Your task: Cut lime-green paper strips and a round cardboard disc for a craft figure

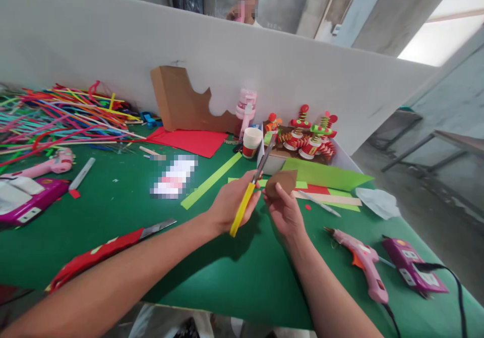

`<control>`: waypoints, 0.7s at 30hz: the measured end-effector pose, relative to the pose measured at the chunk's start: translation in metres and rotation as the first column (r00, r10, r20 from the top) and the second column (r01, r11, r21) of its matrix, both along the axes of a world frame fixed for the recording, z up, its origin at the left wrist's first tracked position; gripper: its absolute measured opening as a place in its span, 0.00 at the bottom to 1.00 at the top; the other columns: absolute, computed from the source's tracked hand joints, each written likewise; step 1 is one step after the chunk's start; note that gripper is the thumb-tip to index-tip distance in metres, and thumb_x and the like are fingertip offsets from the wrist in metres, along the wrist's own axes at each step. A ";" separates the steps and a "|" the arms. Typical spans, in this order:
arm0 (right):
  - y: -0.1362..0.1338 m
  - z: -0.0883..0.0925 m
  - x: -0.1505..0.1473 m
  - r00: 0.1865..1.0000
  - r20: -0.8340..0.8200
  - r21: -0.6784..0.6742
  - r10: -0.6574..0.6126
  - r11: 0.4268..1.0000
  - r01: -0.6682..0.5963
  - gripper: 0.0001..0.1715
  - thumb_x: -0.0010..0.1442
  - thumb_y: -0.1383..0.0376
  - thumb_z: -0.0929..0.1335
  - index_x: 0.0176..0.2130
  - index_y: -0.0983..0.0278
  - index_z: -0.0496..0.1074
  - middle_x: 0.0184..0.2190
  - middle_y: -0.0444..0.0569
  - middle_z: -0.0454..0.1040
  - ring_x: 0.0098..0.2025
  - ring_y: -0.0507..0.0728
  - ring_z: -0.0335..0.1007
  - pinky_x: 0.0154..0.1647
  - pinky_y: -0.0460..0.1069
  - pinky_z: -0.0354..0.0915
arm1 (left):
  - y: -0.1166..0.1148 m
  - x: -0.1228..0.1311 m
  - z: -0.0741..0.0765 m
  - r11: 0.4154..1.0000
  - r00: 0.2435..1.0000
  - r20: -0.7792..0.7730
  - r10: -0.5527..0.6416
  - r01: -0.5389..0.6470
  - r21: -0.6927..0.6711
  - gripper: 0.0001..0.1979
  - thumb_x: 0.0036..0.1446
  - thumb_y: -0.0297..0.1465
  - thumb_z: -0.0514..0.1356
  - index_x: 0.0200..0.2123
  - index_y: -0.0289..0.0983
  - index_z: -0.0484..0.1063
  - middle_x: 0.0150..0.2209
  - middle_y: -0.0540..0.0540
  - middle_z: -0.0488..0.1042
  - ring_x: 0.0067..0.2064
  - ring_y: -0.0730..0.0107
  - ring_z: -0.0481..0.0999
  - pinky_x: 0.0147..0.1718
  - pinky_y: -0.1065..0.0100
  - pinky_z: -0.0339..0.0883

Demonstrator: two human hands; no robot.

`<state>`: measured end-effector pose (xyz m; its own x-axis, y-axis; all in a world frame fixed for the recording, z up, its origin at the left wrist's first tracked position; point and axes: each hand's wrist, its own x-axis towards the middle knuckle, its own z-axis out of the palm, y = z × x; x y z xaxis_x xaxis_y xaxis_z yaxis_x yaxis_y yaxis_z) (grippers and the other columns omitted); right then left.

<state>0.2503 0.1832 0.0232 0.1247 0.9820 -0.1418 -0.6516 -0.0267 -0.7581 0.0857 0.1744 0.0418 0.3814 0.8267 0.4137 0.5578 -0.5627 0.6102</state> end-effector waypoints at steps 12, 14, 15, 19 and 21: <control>-0.002 0.000 0.008 0.987 0.038 0.030 -0.157 0.987 0.156 0.23 0.39 0.65 0.81 0.36 0.63 0.75 0.32 0.43 0.81 0.34 0.53 0.77 0.31 0.45 0.73 | -0.003 -0.009 -0.021 0.993 0.950 -0.290 0.118 -0.115 0.028 0.21 0.65 0.35 0.45 0.59 0.38 0.61 0.42 0.41 0.78 0.38 0.60 0.79 0.36 0.62 0.70; -0.003 0.002 0.009 0.988 0.009 0.044 -0.155 0.987 0.155 0.23 0.39 0.66 0.81 0.37 0.63 0.75 0.32 0.43 0.81 0.35 0.53 0.77 0.33 0.46 0.74 | -0.007 -0.010 -0.018 0.995 0.934 -0.343 0.099 -0.097 0.023 0.22 0.65 0.35 0.45 0.59 0.37 0.60 0.41 0.41 0.78 0.37 0.58 0.79 0.34 0.62 0.69; -0.004 0.004 0.010 0.989 -0.007 0.052 -0.149 0.987 0.149 0.23 0.40 0.67 0.81 0.37 0.63 0.75 0.32 0.43 0.81 0.34 0.53 0.77 0.33 0.46 0.74 | -0.010 -0.010 -0.015 0.995 0.920 -0.380 0.095 -0.100 0.009 0.22 0.64 0.34 0.45 0.59 0.37 0.61 0.41 0.40 0.78 0.37 0.58 0.79 0.33 0.62 0.68; -0.009 0.008 0.008 0.991 -0.083 0.068 -0.106 0.991 0.112 0.22 0.39 0.67 0.81 0.36 0.63 0.75 0.31 0.43 0.81 0.33 0.53 0.77 0.34 0.47 0.75 | -0.020 -0.004 0.000 0.987 0.841 -0.534 0.086 -0.146 -0.072 0.21 0.64 0.31 0.45 0.58 0.37 0.63 0.42 0.40 0.78 0.38 0.53 0.79 0.34 0.59 0.69; -0.011 0.007 0.006 0.991 -0.106 0.065 -0.079 0.994 0.086 0.23 0.38 0.67 0.81 0.36 0.62 0.75 0.31 0.42 0.81 0.32 0.53 0.77 0.34 0.46 0.74 | -0.024 -0.001 0.006 0.983 0.817 -0.574 0.054 -0.145 -0.113 0.22 0.64 0.29 0.45 0.59 0.38 0.62 0.45 0.39 0.78 0.41 0.52 0.79 0.37 0.58 0.70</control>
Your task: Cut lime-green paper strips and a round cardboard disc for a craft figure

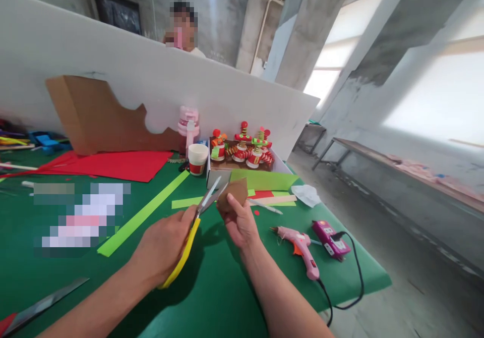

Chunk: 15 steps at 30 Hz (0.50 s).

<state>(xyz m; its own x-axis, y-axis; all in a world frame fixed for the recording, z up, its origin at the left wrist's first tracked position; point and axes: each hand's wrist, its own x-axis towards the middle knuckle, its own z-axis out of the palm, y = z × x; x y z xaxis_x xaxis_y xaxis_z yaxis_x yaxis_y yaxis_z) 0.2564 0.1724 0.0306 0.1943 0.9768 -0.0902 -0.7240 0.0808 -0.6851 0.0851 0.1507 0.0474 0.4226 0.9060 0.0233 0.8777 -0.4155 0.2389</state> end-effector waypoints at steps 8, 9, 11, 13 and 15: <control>-0.004 -0.008 -0.005 0.995 0.064 0.028 0.077 0.997 -0.078 0.26 0.37 0.65 0.82 0.37 0.63 0.75 0.32 0.43 0.81 0.34 0.54 0.77 0.42 0.52 0.76 | -0.003 0.004 0.005 0.997 0.998 -0.054 -0.016 0.012 -0.070 0.25 0.64 0.26 0.45 0.64 0.35 0.57 0.51 0.37 0.77 0.47 0.53 0.78 0.45 0.56 0.70; -0.005 -0.008 -0.005 0.994 0.071 0.032 0.086 0.996 -0.088 0.26 0.37 0.65 0.83 0.37 0.63 0.75 0.32 0.43 0.81 0.33 0.55 0.77 0.42 0.53 0.76 | -0.003 0.004 0.005 0.998 0.999 -0.043 -0.016 0.013 -0.061 0.25 0.64 0.26 0.45 0.64 0.35 0.57 0.50 0.37 0.77 0.47 0.54 0.78 0.45 0.56 0.70; -0.006 -0.008 -0.006 0.993 0.072 0.035 0.098 0.994 -0.101 0.26 0.37 0.65 0.83 0.36 0.63 0.75 0.32 0.44 0.80 0.33 0.55 0.76 0.42 0.53 0.76 | -0.003 0.005 0.005 0.999 0.999 -0.026 -0.022 0.021 -0.045 0.25 0.64 0.25 0.45 0.64 0.35 0.57 0.50 0.36 0.77 0.47 0.54 0.78 0.45 0.57 0.70; -0.007 -0.008 -0.006 0.992 0.069 0.033 0.102 0.994 -0.105 0.26 0.36 0.65 0.83 0.35 0.63 0.75 0.32 0.43 0.80 0.33 0.55 0.76 0.42 0.53 0.76 | -0.003 0.005 0.004 0.999 0.999 -0.018 -0.033 0.032 -0.030 0.25 0.63 0.25 0.44 0.64 0.34 0.57 0.50 0.36 0.77 0.47 0.54 0.78 0.46 0.57 0.70; -0.007 -0.008 -0.007 0.991 0.074 0.028 0.108 0.994 -0.110 0.25 0.37 0.65 0.83 0.35 0.63 0.74 0.32 0.43 0.80 0.33 0.55 0.76 0.42 0.52 0.76 | -0.002 0.005 0.003 0.999 0.999 -0.016 -0.038 0.037 -0.029 0.25 0.63 0.25 0.44 0.63 0.33 0.57 0.50 0.36 0.77 0.46 0.54 0.78 0.46 0.56 0.70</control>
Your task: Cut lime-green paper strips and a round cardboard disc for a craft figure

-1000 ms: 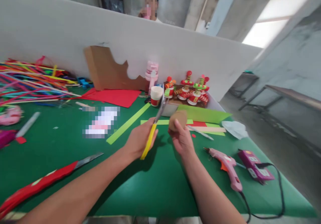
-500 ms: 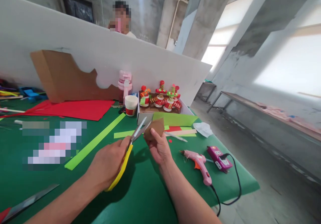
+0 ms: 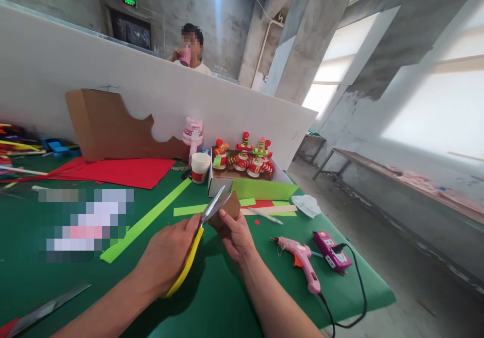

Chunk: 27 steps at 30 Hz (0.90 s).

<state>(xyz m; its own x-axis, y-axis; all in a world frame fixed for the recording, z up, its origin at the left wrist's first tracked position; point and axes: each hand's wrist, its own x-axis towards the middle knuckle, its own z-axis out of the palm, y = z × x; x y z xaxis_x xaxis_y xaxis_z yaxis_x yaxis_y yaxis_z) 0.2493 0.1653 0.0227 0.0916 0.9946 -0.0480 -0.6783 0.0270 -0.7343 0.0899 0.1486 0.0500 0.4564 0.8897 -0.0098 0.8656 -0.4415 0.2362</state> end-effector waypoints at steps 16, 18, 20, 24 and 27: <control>0.001 0.000 0.000 1.000 0.023 -0.007 0.010 1.000 -0.010 0.27 0.36 0.64 0.83 0.37 0.63 0.75 0.32 0.44 0.81 0.32 0.55 0.77 0.38 0.51 0.76 | 0.001 -0.002 -0.008 0.998 1.000 0.008 0.002 -0.003 0.055 0.24 0.64 0.26 0.46 0.63 0.34 0.58 0.51 0.36 0.77 0.47 0.53 0.79 0.45 0.57 0.70; 0.001 -0.001 0.000 1.000 0.030 -0.004 0.007 1.000 -0.007 0.26 0.37 0.65 0.83 0.37 0.62 0.76 0.32 0.44 0.81 0.32 0.55 0.77 0.38 0.51 0.76 | 0.001 -0.002 -0.007 0.999 1.000 0.001 -0.002 0.002 0.044 0.24 0.64 0.26 0.46 0.63 0.33 0.58 0.51 0.35 0.77 0.48 0.53 0.78 0.46 0.56 0.70; 0.001 -0.002 0.000 1.000 0.025 -0.002 0.005 1.000 -0.005 0.27 0.37 0.65 0.83 0.37 0.62 0.76 0.32 0.43 0.81 0.33 0.55 0.77 0.38 0.51 0.76 | 0.001 -0.002 -0.005 0.999 1.000 -0.004 -0.004 0.004 0.048 0.24 0.64 0.26 0.46 0.62 0.33 0.58 0.51 0.35 0.77 0.48 0.53 0.78 0.46 0.56 0.70; 0.001 -0.003 -0.001 1.000 0.014 -0.007 0.014 1.000 -0.014 0.27 0.36 0.64 0.83 0.36 0.62 0.76 0.32 0.43 0.81 0.32 0.54 0.77 0.37 0.50 0.76 | 0.001 0.000 -0.002 0.999 1.000 -0.021 0.008 -0.007 0.032 0.24 0.64 0.25 0.44 0.63 0.33 0.58 0.51 0.35 0.77 0.47 0.53 0.79 0.46 0.56 0.70; 0.001 -0.004 0.000 1.000 0.024 -0.002 0.011 1.000 -0.011 0.26 0.37 0.64 0.82 0.37 0.62 0.75 0.32 0.44 0.81 0.33 0.55 0.77 0.38 0.50 0.76 | 0.000 0.002 0.003 1.000 0.999 -0.047 0.022 -0.022 -0.002 0.25 0.64 0.24 0.44 0.63 0.32 0.57 0.52 0.34 0.76 0.48 0.53 0.78 0.47 0.56 0.70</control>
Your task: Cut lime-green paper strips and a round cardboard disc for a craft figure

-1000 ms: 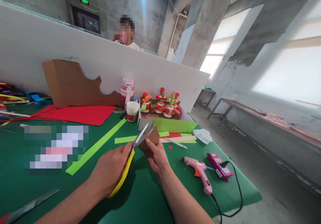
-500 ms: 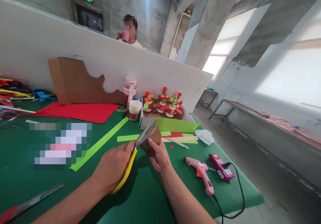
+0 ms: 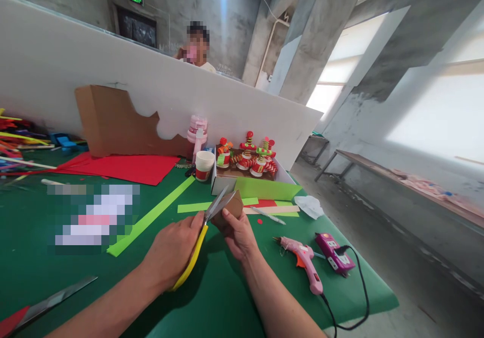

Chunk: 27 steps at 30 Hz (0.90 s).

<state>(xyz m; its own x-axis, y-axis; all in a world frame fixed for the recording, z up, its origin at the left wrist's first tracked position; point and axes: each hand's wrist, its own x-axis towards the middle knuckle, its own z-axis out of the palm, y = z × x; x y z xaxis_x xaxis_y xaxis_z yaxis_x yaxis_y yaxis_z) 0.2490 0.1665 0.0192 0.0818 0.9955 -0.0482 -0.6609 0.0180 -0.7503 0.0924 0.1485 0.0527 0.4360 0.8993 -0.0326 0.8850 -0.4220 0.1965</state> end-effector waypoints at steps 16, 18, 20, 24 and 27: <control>0.000 -0.001 0.002 1.000 0.010 0.003 0.011 1.000 -0.011 0.27 0.36 0.64 0.83 0.37 0.63 0.76 0.32 0.45 0.81 0.33 0.56 0.77 0.41 0.53 0.77 | -0.005 0.000 0.004 0.999 1.000 0.022 -0.004 0.005 -0.046 0.21 0.63 0.23 0.44 0.58 0.34 0.61 0.46 0.36 0.78 0.44 0.55 0.80 0.42 0.56 0.72; 0.000 -0.001 0.003 1.000 0.015 0.001 0.015 1.000 -0.015 0.27 0.37 0.64 0.83 0.37 0.64 0.76 0.33 0.45 0.81 0.33 0.56 0.78 0.41 0.53 0.77 | -0.004 0.000 0.004 0.999 1.000 0.027 -0.009 0.010 -0.037 0.21 0.63 0.23 0.44 0.56 0.35 0.62 0.46 0.36 0.78 0.44 0.55 0.80 0.42 0.56 0.72; 0.001 -0.001 0.005 1.000 0.025 -0.001 0.016 1.000 -0.016 0.28 0.36 0.63 0.83 0.38 0.64 0.76 0.33 0.46 0.81 0.34 0.56 0.78 0.40 0.53 0.77 | -0.004 0.001 0.004 0.999 1.000 0.024 -0.004 0.005 -0.043 0.20 0.63 0.23 0.43 0.56 0.35 0.62 0.46 0.36 0.78 0.43 0.54 0.80 0.41 0.56 0.72; 0.001 0.001 0.007 0.999 0.042 0.001 0.021 1.000 -0.021 0.28 0.35 0.63 0.84 0.37 0.65 0.76 0.32 0.46 0.81 0.31 0.55 0.77 0.37 0.52 0.77 | -0.005 0.001 0.006 0.998 1.000 0.017 -0.005 0.007 -0.070 0.20 0.63 0.23 0.43 0.56 0.34 0.62 0.46 0.36 0.77 0.44 0.52 0.80 0.41 0.55 0.72; 0.000 0.003 0.006 0.999 0.043 -0.004 0.024 1.000 -0.024 0.29 0.34 0.62 0.84 0.35 0.65 0.77 0.30 0.45 0.80 0.29 0.54 0.76 0.34 0.50 0.77 | -0.007 0.000 0.007 0.996 1.000 0.013 -0.007 0.008 -0.085 0.20 0.63 0.22 0.43 0.56 0.35 0.62 0.45 0.37 0.77 0.44 0.52 0.80 0.41 0.56 0.72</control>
